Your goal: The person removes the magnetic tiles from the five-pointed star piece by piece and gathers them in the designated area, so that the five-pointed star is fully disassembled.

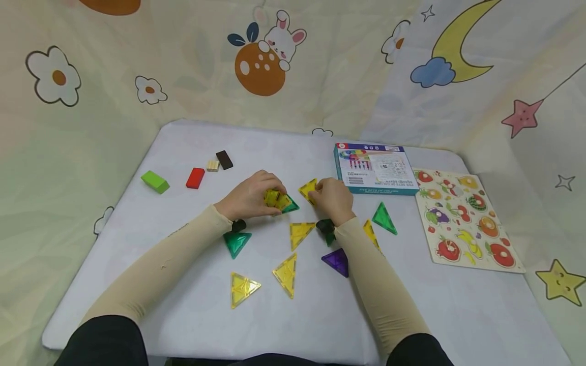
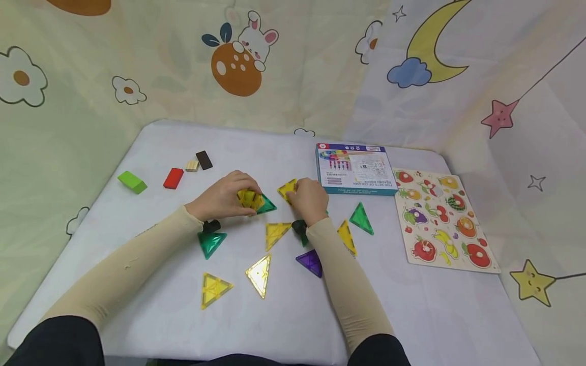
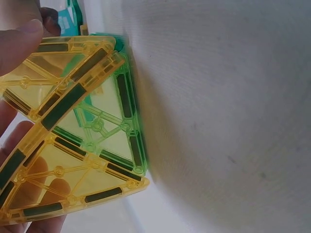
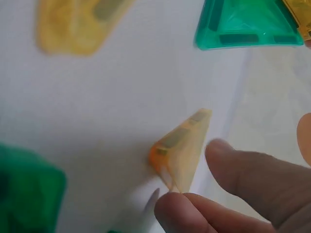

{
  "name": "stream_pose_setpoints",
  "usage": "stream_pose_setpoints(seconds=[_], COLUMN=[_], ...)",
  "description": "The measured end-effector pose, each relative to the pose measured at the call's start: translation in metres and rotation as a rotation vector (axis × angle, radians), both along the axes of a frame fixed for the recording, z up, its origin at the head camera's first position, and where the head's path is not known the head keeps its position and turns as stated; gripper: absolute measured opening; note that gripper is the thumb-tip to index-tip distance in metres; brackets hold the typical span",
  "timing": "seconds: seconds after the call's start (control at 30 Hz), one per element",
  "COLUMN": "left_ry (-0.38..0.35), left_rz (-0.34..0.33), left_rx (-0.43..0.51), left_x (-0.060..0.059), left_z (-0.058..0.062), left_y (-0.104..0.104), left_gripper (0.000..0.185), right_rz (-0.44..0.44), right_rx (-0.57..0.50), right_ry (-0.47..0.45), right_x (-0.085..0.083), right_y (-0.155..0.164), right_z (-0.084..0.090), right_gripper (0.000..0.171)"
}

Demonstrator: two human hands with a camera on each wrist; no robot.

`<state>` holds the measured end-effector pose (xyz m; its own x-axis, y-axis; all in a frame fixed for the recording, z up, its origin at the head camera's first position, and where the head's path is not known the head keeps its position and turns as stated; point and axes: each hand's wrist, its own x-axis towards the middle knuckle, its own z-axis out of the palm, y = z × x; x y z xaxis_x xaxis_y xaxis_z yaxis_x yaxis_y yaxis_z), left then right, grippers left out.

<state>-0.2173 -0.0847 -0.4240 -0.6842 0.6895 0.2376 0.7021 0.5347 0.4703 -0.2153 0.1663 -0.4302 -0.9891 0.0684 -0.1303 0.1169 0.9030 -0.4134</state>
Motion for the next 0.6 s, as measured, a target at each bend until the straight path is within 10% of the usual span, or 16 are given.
stream_pose_setpoints(seconds=[0.33, 0.6], left_ry=[0.028, -0.019], left_rz=[0.0, 0.105], left_rx=[0.014, 0.025], left_x=[0.0, 0.001], left_z=[0.001, 0.0], left_y=[0.0, -0.013], left_gripper=[0.045, 0.053], right_rz=[0.229, 0.308], right_rx=[-0.45, -0.359], right_ry=[0.11, 0.248], right_x=[0.035, 0.044], right_y=[-0.019, -0.035], right_z=[0.009, 0.005], right_gripper=[0.051, 0.029])
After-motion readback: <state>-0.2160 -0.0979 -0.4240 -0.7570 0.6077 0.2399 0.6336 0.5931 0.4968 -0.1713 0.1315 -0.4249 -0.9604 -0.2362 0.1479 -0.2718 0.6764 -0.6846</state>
